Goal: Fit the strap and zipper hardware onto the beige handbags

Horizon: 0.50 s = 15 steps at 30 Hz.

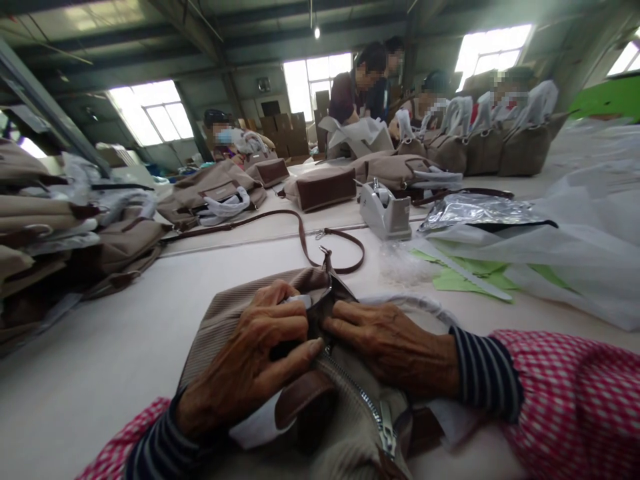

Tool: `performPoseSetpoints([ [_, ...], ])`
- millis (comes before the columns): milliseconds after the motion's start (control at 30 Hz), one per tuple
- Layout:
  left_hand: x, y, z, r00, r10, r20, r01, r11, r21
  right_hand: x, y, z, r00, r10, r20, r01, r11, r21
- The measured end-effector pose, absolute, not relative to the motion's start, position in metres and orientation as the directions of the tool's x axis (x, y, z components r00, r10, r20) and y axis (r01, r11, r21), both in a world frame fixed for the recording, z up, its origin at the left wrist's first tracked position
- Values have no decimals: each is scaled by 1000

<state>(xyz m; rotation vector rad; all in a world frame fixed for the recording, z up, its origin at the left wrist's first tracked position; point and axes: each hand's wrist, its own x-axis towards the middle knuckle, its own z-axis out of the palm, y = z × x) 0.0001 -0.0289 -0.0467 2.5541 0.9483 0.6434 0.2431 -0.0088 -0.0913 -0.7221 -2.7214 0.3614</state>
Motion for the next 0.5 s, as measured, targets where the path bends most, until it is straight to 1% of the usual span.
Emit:
performPoseSetpoints([
  [200,-1,-31,-45,650,692,315,506,-703,500,241,-9,-94,-846,485,223,435,868,-237],
  [333,-3,-30,-46,643,702,307,519,-694,499,238,-6,-91,-872,457,178,431,887,-165],
  [400,-3,-30,-46,642,710,290,522,-682,513,237,-3,-88,-872,467,144,442,879,-179],
  [433,-3,-30,-45,643,712,282,520,-676,522,237,-2,-86,-862,492,126,462,863,-206],
  [500,-3,-30,-45,645,716,266,519,-666,536,238,2,-82,-829,550,101,502,811,-299],
])
